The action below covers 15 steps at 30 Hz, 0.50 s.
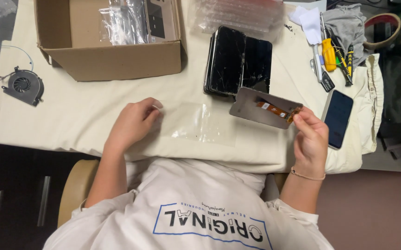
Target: Unpacking and inspecting various mobile phone screens and internal components from a box and plastic bags on a repair bench.
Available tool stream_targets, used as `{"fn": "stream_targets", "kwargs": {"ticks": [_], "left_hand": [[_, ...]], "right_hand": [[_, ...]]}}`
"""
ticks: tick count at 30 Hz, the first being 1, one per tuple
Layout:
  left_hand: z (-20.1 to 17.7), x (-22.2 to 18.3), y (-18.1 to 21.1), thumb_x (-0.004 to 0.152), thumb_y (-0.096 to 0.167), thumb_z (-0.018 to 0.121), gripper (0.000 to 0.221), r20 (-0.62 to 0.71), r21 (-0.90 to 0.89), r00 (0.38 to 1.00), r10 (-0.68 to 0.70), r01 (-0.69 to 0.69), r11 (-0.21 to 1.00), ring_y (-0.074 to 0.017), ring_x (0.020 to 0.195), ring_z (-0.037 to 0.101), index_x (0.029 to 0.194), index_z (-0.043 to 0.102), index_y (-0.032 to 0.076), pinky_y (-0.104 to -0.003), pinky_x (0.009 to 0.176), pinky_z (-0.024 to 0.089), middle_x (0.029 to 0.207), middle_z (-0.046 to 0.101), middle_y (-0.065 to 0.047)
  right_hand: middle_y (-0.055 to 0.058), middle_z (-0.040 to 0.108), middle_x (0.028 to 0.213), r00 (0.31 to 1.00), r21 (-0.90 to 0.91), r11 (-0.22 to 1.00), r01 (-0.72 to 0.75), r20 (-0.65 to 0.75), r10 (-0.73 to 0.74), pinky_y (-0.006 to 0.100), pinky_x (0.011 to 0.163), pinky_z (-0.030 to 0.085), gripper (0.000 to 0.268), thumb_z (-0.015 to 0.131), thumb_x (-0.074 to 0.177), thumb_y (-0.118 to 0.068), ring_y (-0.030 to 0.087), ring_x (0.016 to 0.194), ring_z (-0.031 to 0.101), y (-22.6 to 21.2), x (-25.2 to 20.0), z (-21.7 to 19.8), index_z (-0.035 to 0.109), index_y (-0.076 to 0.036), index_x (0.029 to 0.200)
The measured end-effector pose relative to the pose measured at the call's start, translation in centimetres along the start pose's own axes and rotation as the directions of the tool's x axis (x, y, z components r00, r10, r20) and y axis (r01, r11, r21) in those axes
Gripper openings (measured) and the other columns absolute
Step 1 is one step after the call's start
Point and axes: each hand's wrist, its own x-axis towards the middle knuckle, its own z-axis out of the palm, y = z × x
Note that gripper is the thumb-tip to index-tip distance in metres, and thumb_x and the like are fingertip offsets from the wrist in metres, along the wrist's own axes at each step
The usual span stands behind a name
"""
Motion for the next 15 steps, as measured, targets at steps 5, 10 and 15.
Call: {"fn": "stream_targets", "kwargs": {"ticks": [5,10,15], "left_hand": [[-4.4,-3.4,-0.6,0.096,0.001,0.062,0.019,-0.214,-0.214,0.974,0.078,-0.125,0.969,-0.0371,0.091,0.075,0.112,0.071,0.006,-0.047,0.082,0.058,0.101,0.077,-0.018],[-7.0,-6.6,-0.5,0.104,-0.011,0.055,0.016,-0.526,-0.081,0.828,0.195,-0.277,0.958,-0.0217,0.087,0.075,0.108,0.068,-0.002,-0.026,0.061,0.053,0.100,0.074,-0.011],[-7.1,-8.1,0.2,0.103,-0.015,0.053,0.019,-0.573,0.012,0.772,0.275,-0.328,0.945,-0.0242,0.089,0.075,0.109,0.068,-0.004,-0.030,0.067,0.054,0.103,0.074,-0.013]], "right_hand": [[0.002,0.063,0.109,0.997,-0.038,0.996,-0.075,0.009,0.075,0.023,0.104,0.042,0.006,0.076,0.087,-0.004,0.013,0.113,0.059,2.3,-2.4,2.0,0.072,-0.004,0.092],[0.006,0.059,0.109,0.967,-0.279,0.935,-0.219,0.067,0.246,0.025,0.102,0.047,0.016,0.077,0.087,-0.007,0.016,0.110,0.057,4.3,-3.6,2.5,0.076,-0.001,0.102],[0.005,0.060,0.105,0.986,-0.483,0.866,-0.130,0.032,0.166,0.023,0.094,0.049,0.010,0.079,0.087,-0.010,0.013,0.101,0.060,4.3,-4.2,4.1,0.078,-0.008,0.096]]}}
